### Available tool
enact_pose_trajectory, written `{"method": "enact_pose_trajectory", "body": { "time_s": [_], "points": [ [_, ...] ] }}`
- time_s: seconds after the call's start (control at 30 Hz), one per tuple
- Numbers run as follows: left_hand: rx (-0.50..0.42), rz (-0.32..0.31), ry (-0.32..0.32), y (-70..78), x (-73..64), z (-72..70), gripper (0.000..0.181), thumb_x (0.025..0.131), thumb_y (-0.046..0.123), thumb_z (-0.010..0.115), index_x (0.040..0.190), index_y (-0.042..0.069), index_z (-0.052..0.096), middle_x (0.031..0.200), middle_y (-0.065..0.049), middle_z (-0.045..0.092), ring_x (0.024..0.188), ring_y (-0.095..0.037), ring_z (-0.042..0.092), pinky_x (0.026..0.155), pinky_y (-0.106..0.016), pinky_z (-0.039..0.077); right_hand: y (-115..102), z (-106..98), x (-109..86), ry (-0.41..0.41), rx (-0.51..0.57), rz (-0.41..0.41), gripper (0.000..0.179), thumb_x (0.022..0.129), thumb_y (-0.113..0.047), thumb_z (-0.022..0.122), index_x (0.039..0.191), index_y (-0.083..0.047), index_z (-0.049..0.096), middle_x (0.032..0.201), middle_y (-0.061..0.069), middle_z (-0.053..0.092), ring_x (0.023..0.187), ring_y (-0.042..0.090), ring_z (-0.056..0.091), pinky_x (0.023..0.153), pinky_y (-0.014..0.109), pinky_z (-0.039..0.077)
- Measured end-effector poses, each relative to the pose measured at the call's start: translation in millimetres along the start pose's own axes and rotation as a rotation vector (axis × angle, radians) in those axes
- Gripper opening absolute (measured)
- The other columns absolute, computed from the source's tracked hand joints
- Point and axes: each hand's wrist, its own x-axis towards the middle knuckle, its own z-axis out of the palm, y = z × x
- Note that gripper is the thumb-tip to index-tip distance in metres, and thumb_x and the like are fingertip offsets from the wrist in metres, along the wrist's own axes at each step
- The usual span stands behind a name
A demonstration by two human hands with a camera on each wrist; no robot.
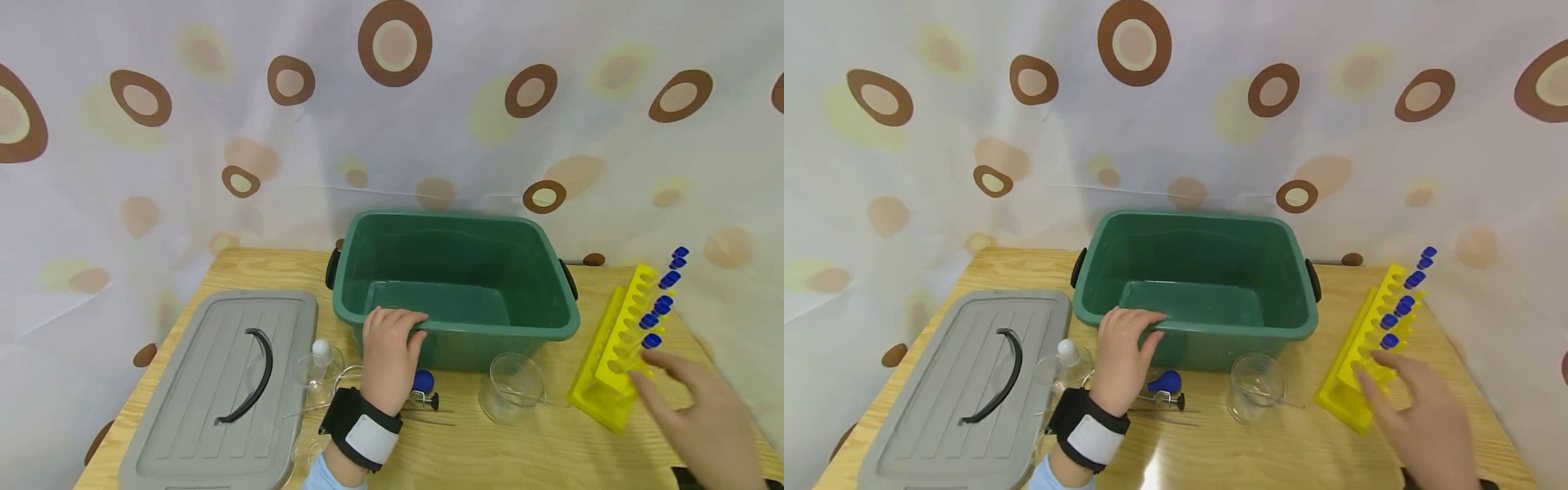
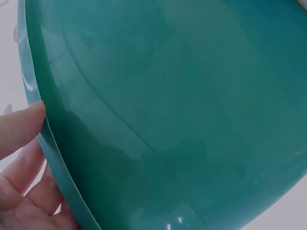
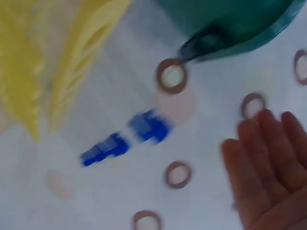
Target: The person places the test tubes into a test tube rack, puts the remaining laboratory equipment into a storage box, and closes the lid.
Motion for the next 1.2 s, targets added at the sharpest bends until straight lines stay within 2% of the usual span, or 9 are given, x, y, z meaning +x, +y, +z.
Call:
{"method": "enact_pose_trajectory", "body": {
  "time_s": [0.03,0.13,0.3,0.4,0.5,0.6,0.7,0.97,1.2],
  "points": [
    [-0.005,-0.001,0.001,-0.1,0.4,-0.7,0.017,0.083,0.015,0.070,0.100,0.015,0.070,0.099,-0.002,0.069,0.097,-0.020,0.056,0.103,-0.044,0.034,-14.5,1.8,-6.0,-0.057,-0.030,-0.034,0.061,0.090,-0.047,0.057,0.122,0.005,0.053,0.117,0.035,0.054,0.100,0.050,0.051,0.071,0.047,0.048],
    [-0.026,-0.001,-0.003,0.6,1.2,-1.9,0.016,0.082,0.014,0.070,0.099,0.014,0.070,0.098,-0.003,0.069,0.096,-0.021,0.056,0.103,-0.046,0.034,-49.7,15.5,-17.6,-0.224,-0.131,-0.117,0.094,0.075,-0.073,0.055,0.126,0.005,0.049,0.116,0.034,0.056,0.099,0.049,0.054,0.074,0.056,0.047],
    [-0.033,0.007,-0.020,3.2,0.2,-1.0,0.015,0.083,0.016,0.069,0.098,0.014,0.070,0.097,-0.003,0.069,0.095,-0.020,0.057,0.101,-0.044,0.036,-75.7,50.7,-22.7,-0.128,-0.169,-0.215,0.106,0.062,-0.078,0.061,0.119,0.011,0.054,0.106,0.031,0.062,0.085,0.041,0.062,0.058,0.041,0.050],
    [-0.017,0.017,-0.021,4.5,-1.9,0.2,0.014,0.083,0.018,0.070,0.097,0.015,0.071,0.095,-0.001,0.069,0.092,-0.019,0.056,0.098,-0.041,0.037,-82.1,64.9,-21.3,-0.083,-0.190,-0.216,0.103,0.061,-0.073,0.067,0.115,0.013,0.055,0.102,0.030,0.064,0.075,0.037,0.062,0.043,0.031,0.040],
    [-0.005,0.024,-0.021,5.8,-4.2,0.0,0.014,0.083,0.019,0.070,0.096,0.016,0.071,0.095,0.001,0.069,0.090,-0.017,0.055,0.096,-0.039,0.038,-85.4,71.3,-20.1,-0.067,-0.187,-0.198,0.096,0.061,-0.065,0.073,0.113,0.014,0.055,0.095,0.028,0.064,0.068,0.033,0.060,0.037,0.028,0.030],
    [-0.002,0.024,-0.020,6.9,-6.2,-1.5,0.014,0.083,0.020,0.070,0.097,0.017,0.071,0.095,0.001,0.069,0.089,-0.016,0.055,0.096,-0.038,0.037,-87.8,72.0,-19.6,-0.087,-0.152,-0.183,0.089,0.064,-0.057,0.075,0.113,0.015,0.054,0.091,0.027,0.061,0.060,0.027,0.055,0.038,0.028,0.032],
    [0.002,0.027,-0.027,8.5,-9.0,-2.7,0.014,0.083,0.021,0.069,0.097,0.018,0.071,0.095,0.002,0.069,0.088,-0.016,0.054,0.095,-0.038,0.037,-87.1,69.3,-20.0,-0.162,-0.117,-0.163,0.087,0.068,-0.054,0.074,0.116,0.016,0.053,0.092,0.027,0.058,0.057,0.021,0.051,0.040,0.028,0.035],
    [0.046,0.056,-0.068,18.8,-21.4,-4.0,0.014,0.083,0.024,0.069,0.097,0.020,0.071,0.094,0.004,0.069,0.087,-0.014,0.053,0.091,-0.035,0.039,-71.5,51.7,-29.0,-0.432,-0.156,-0.086,0.099,0.068,-0.068,0.066,0.127,0.009,0.048,0.119,0.034,0.052,0.086,0.034,0.061,0.061,0.044,0.051],
    [0.094,0.113,-0.036,25.4,-30.6,-4.0,0.015,0.081,0.024,0.071,0.096,0.021,0.071,0.092,0.006,0.069,0.083,-0.012,0.052,0.087,-0.032,0.040,-60.3,40.6,-34.9,-0.505,-0.205,-0.078,0.107,0.066,-0.074,0.062,0.136,0.004,0.041,0.127,0.034,0.045,0.085,0.033,0.061,0.060,0.047,0.051]
  ]
}}
